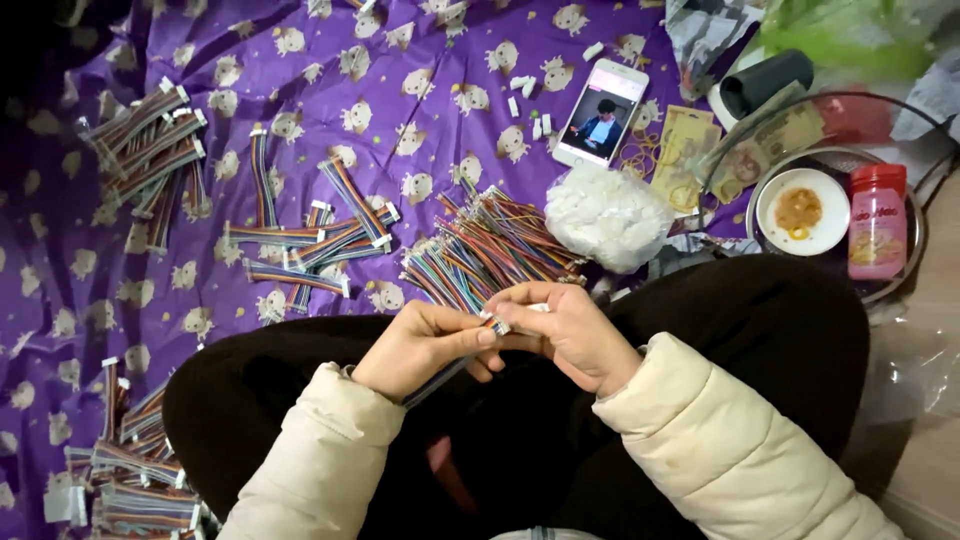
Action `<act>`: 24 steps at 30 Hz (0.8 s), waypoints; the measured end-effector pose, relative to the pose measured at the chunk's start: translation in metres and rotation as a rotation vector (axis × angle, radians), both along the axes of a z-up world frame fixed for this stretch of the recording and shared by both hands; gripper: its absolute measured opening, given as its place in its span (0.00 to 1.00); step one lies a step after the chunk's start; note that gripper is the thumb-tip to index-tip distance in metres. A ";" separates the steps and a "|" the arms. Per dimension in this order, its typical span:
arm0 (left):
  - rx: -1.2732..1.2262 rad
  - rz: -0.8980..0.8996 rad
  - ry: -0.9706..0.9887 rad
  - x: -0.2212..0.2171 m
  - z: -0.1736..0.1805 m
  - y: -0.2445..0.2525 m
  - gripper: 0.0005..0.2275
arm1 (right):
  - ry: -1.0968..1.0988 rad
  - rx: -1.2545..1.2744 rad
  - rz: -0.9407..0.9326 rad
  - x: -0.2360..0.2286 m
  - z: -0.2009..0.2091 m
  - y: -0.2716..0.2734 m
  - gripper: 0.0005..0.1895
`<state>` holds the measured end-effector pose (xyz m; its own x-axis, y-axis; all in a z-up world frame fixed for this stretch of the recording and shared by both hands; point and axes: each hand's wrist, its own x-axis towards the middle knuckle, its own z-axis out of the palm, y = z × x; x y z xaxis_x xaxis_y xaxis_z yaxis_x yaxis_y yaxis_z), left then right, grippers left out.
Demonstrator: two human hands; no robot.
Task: Manually attaching plastic connectors to the ends of multi-colored ribbon cables.
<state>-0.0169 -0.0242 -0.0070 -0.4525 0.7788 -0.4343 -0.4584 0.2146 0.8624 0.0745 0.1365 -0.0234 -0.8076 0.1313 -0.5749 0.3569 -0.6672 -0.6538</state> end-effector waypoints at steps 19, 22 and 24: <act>0.066 -0.089 0.063 -0.009 0.013 -0.003 0.05 | 0.000 -0.140 0.121 0.006 -0.019 0.012 0.14; 0.073 -0.099 0.088 -0.014 0.020 0.000 0.05 | 0.039 -0.054 0.148 0.005 -0.010 0.015 0.12; 0.083 -0.086 0.110 -0.017 0.026 0.001 0.05 | 0.086 0.009 0.184 0.003 -0.005 0.015 0.10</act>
<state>-0.0342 -0.0231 0.0187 -0.4241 0.8478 -0.3184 -0.3432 0.1749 0.9228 0.0777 0.1510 -0.0289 -0.8647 -0.0178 -0.5020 0.4145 -0.5896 -0.6932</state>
